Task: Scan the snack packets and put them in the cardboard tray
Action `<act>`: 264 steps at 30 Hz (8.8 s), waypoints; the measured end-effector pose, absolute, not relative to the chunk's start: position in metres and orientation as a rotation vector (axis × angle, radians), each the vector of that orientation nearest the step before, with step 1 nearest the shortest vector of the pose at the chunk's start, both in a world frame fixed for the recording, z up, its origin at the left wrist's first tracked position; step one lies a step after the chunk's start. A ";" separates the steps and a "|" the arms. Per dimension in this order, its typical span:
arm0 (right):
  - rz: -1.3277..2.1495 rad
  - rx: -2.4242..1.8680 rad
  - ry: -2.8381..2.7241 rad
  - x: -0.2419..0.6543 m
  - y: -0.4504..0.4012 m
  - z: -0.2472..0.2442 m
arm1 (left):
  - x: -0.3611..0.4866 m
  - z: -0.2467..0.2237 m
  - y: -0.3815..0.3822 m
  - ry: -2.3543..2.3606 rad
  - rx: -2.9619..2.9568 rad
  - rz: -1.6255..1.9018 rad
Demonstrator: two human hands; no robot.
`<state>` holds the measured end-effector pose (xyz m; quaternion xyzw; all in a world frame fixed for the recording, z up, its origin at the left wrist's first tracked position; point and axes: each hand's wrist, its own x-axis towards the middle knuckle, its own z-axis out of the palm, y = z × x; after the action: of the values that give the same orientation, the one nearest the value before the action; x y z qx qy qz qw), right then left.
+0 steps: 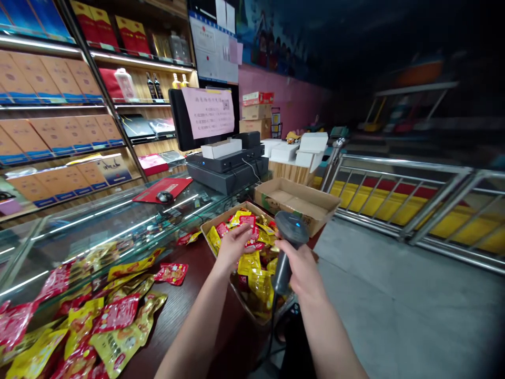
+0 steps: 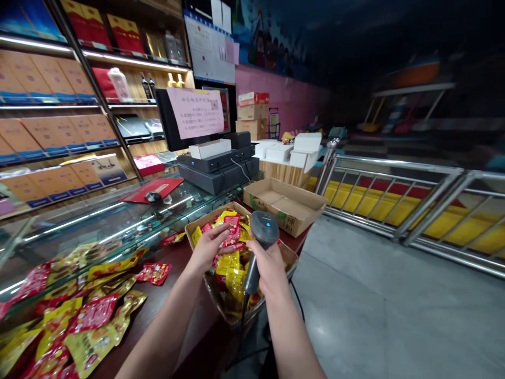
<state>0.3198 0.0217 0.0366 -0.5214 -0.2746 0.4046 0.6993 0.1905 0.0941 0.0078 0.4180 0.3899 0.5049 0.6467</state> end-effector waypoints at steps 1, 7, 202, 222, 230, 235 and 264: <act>0.921 -1.160 -0.641 0.315 0.022 0.038 | 0.182 0.009 0.094 0.900 0.941 1.177; 1.166 -1.105 -0.785 0.251 0.021 0.038 | 0.098 0.010 0.077 0.980 0.813 1.329; 1.623 -1.185 -1.088 0.125 0.026 -0.044 | -0.041 -0.082 0.062 1.437 1.358 0.964; 1.603 -1.231 -1.340 0.126 -0.008 -0.039 | -0.029 -0.060 0.081 0.840 0.713 1.398; 1.582 -1.299 -1.346 0.117 -0.010 -0.042 | -0.030 -0.059 0.086 0.911 0.687 1.368; 1.610 -1.278 -1.326 0.114 -0.010 -0.043 | -0.030 -0.056 0.088 0.915 0.720 1.418; 1.637 -1.249 -1.208 0.109 -0.009 -0.030 | -0.026 -0.053 0.085 1.070 0.773 1.320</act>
<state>0.1092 -0.0085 -0.0301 -0.4864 -0.4705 0.6374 0.3683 -0.0264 0.0848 -0.0529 0.3329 0.4606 0.5684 0.5950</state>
